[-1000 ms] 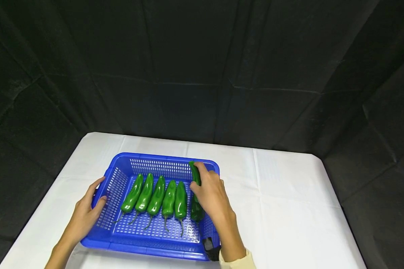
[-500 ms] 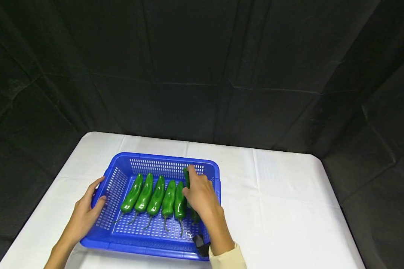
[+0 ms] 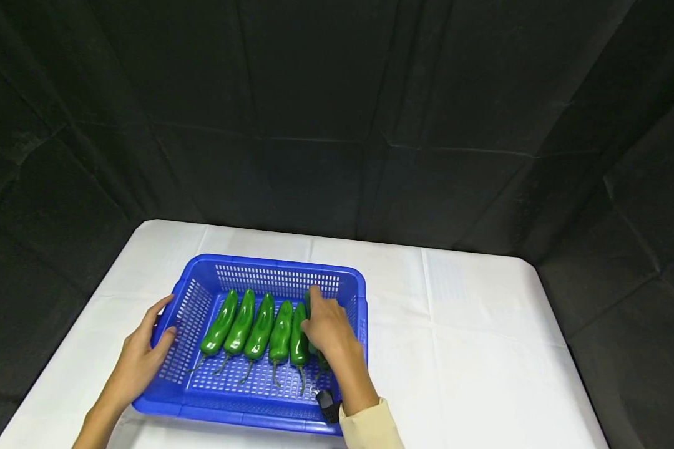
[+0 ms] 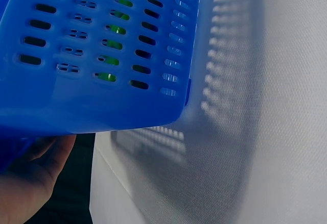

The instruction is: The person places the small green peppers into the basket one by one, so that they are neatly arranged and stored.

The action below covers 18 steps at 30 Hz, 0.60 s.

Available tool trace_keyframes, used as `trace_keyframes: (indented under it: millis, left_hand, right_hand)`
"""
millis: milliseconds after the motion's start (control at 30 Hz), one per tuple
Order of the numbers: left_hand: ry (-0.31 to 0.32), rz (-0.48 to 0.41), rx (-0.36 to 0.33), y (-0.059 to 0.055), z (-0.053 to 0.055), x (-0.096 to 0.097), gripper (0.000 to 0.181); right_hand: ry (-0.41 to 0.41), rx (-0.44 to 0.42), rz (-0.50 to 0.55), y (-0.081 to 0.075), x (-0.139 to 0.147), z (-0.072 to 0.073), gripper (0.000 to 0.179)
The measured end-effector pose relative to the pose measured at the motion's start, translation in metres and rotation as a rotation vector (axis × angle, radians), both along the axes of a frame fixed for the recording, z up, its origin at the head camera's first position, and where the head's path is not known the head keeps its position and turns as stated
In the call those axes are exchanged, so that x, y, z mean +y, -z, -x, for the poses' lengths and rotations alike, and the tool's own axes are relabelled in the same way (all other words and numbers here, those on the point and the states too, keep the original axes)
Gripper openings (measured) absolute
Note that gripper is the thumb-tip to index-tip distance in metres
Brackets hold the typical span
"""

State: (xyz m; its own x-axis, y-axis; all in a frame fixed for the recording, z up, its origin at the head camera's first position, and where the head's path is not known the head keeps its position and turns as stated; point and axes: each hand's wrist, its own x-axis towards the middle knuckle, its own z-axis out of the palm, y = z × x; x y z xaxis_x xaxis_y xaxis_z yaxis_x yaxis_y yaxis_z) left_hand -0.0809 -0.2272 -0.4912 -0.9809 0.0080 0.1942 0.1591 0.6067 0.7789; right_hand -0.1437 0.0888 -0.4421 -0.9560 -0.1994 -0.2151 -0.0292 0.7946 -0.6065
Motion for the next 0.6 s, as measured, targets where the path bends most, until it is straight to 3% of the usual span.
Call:
trace_keyframes:
  millis: [333, 600]
  left_hand:
    - [0.001, 0.002, -0.003, 0.0006, -0.0002, -0.0005, 0.056]
    - [0.0, -0.01, -0.01, -0.0017, -0.0015, 0.0006, 0.056]
  right_hand:
    - [-0.015, -0.039, -0.056, 0.0044, -0.0058, 0.0, 0.048]
    - [-0.041, 0.021, -0.111, 0.0082, -0.0044, 0.0015, 0.04]
